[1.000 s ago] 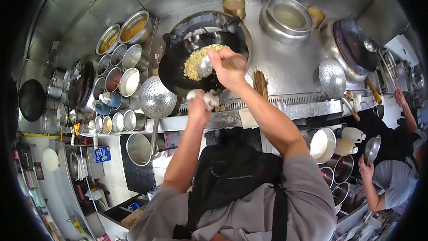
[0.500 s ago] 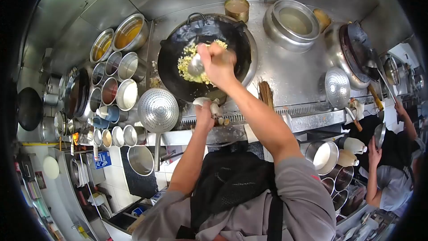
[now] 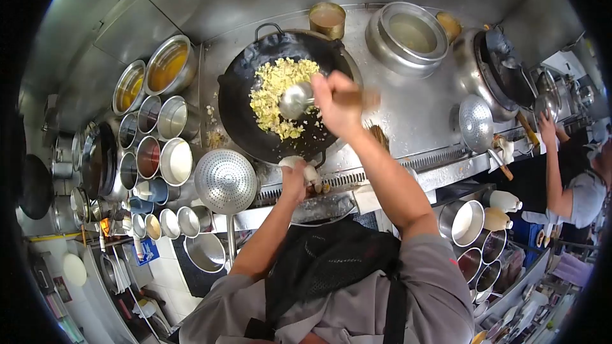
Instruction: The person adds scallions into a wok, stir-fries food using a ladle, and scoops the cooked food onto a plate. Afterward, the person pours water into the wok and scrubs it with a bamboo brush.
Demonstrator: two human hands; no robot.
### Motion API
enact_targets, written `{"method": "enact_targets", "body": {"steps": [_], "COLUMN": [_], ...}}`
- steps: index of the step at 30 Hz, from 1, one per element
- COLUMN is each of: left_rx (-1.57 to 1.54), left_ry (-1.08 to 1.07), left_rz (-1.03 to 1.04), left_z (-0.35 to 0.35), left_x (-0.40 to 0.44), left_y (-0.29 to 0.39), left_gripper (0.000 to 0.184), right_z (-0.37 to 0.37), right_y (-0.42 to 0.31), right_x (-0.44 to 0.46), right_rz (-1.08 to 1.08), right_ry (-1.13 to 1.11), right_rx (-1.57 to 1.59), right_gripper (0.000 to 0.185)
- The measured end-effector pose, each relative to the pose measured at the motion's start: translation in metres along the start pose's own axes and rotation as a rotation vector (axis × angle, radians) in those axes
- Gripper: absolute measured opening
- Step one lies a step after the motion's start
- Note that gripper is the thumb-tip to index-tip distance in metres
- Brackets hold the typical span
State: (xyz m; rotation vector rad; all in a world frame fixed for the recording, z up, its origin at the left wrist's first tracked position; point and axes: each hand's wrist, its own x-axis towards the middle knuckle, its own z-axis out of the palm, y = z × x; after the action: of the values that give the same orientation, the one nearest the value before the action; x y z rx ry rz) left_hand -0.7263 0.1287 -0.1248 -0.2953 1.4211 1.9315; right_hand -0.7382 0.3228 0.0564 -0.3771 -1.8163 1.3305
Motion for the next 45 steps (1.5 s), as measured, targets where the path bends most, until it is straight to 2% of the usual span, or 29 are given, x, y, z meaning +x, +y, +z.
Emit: {"method": "enact_targets", "body": {"steps": [1, 2, 4, 7, 8, 10, 11, 14, 15, 16, 18, 20, 22, 24, 26, 29, 30, 32, 33, 34, 35, 36, 37, 38, 39, 41, 42, 43, 45], "left_rx": [0.029, 0.044, 0.044, 0.04, 0.041, 0.044, 0.05, 0.066, 0.089, 0.082, 0.137, 0.086, 0.093, 0.102, 0.1, -0.121, -0.139, -0.181, -0.201, -0.199, -0.162, -0.126, -0.139, -0.066, -0.092, -0.15, -0.086, -0.023, -0.073], "left_ry": [0.028, 0.019, -0.015, -0.043, -0.054, -0.061, -0.065, -0.002, 0.01, 0.009, -0.022, -0.016, -0.054, 0.0, 0.049, -0.018, -0.025, -0.002, 0.078, 0.056, 0.011, -0.039, -0.082, 0.02, 0.044, 0.038, 0.031, 0.022, 0.045], "left_rz": [-0.04, -0.032, 0.041, 0.069, 0.077, 0.08, 0.089, 0.072, 0.09, 0.103, 0.176, 0.18, 0.107, 0.1, 0.111, -0.069, -0.113, -0.038, 0.037, 0.071, 0.018, -0.035, 0.058, 0.188, 0.216, 0.179, 0.147, 0.117, 0.093], "left_z": [-0.007, -0.013, -0.018, -0.018, -0.017, -0.019, -0.021, -0.017, -0.016, -0.019, -0.028, -0.019, -0.022, -0.022, -0.017, -0.011, -0.018, -0.007, 0.0, -0.003, -0.017, -0.028, -0.023, -0.021, -0.013, -0.017, -0.022, -0.027, 0.004], "left_x": [0.009, 0.011, 0.014, 0.014, 0.015, 0.013, 0.013, 0.013, 0.013, 0.018, 0.032, 0.026, 0.022, 0.02, 0.023, 0.012, 0.029, 0.016, -0.001, -0.019, -0.038, -0.061, -0.111, -0.136, -0.135, -0.108, -0.106, -0.104, -0.145], "left_y": [-0.006, -0.006, -0.009, -0.011, -0.009, -0.01, -0.008, -0.009, -0.009, -0.014, -0.029, -0.017, -0.012, -0.014, -0.005, 0.009, -0.005, -0.001, 0.0, 0.004, 0.008, 0.01, 0.019, 0.007, -0.002, -0.031, -0.032, -0.031, 0.011], "left_gripper": [0.039, 0.039, 0.043, 0.045, 0.046, 0.046, 0.047, 0.046, 0.046, 0.046, 0.046, 0.045, 0.043, 0.038, 0.033, 0.033, 0.031, 0.029, 0.026, 0.025, 0.032, 0.039, 0.034, 0.031, 0.028, 0.022, 0.018, 0.014, 0.017], "right_z": [0.003, 0.001, -0.01, 0.011, 0.026, 0.036, 0.036, 0.026, 0.024, 0.032, 0.054, 0.077, 0.073, 0.046, 0.024, 0.033, 0.047, 0.071, 0.067, 0.06, 0.031, 0.009, -0.012, -0.034, -0.043, -0.032, -0.014, -0.014, -0.037], "right_y": [-0.025, -0.036, -0.061, 0.003, 0.006, -0.001, -0.016, -0.044, -0.03, -0.023, -0.01, 0.005, 0.003, -0.012, -0.039, -0.027, -0.028, -0.022, -0.019, -0.024, -0.047, -0.028, -0.011, 0.007, -0.03, -0.043, -0.031, -0.047, -0.102], "right_x": [0.024, 0.041, 0.058, 0.06, 0.052, 0.051, 0.055, 0.088, 0.103, 0.108, 0.111, 0.089, 0.048, 0.012, 0.005, 0.037, 0.036, 0.011, -0.01, -0.041, -0.071, -0.084, -0.096, -0.109, -0.098, -0.079, -0.064, -0.081, -0.086], "right_rz": [0.104, 0.026, 0.016, -0.017, 0.085, 0.123, 0.061, 0.041, 0.042, 0.03, -0.082, -0.107, 0.038, 0.162, -0.03, 0.087, 0.102, -0.021, 0.02, 0.063, 0.087, -0.091, -0.284, -0.474, -0.241, 0.013, 0.03, 0.027, 0.003], "right_ry": [0.073, 0.138, 0.255, 0.362, 0.286, 0.104, 0.126, 0.337, 0.385, 0.379, 0.513, 0.41, 0.175, 0.001, 0.161, 0.341, 0.326, 0.252, 0.137, 0.018, -0.138, -0.236, -0.318, -0.383, -0.254, -0.149, -0.164, -0.139, -0.143], "right_rx": [0.055, 0.115, 0.149, 0.248, 0.213, 0.193, 0.114, 0.097, 0.236, 0.242, 0.253, 0.433, 0.516, 0.408, 0.101, 0.386, 0.397, 0.281, 0.361, 0.437, 0.325, 0.228, 0.144, 0.084, 0.093, 0.152, 0.207, 0.214, 0.251], "right_gripper": [0.038, 0.036, 0.035, 0.036, 0.037, 0.04, 0.042, 0.04, 0.039, 0.039, 0.039, 0.042, 0.042, 0.041, 0.041, 0.039, 0.039, 0.04, 0.042, 0.045, 0.043, 0.042, 0.04, 0.039, 0.04, 0.042, 0.042, 0.041, 0.036]}}
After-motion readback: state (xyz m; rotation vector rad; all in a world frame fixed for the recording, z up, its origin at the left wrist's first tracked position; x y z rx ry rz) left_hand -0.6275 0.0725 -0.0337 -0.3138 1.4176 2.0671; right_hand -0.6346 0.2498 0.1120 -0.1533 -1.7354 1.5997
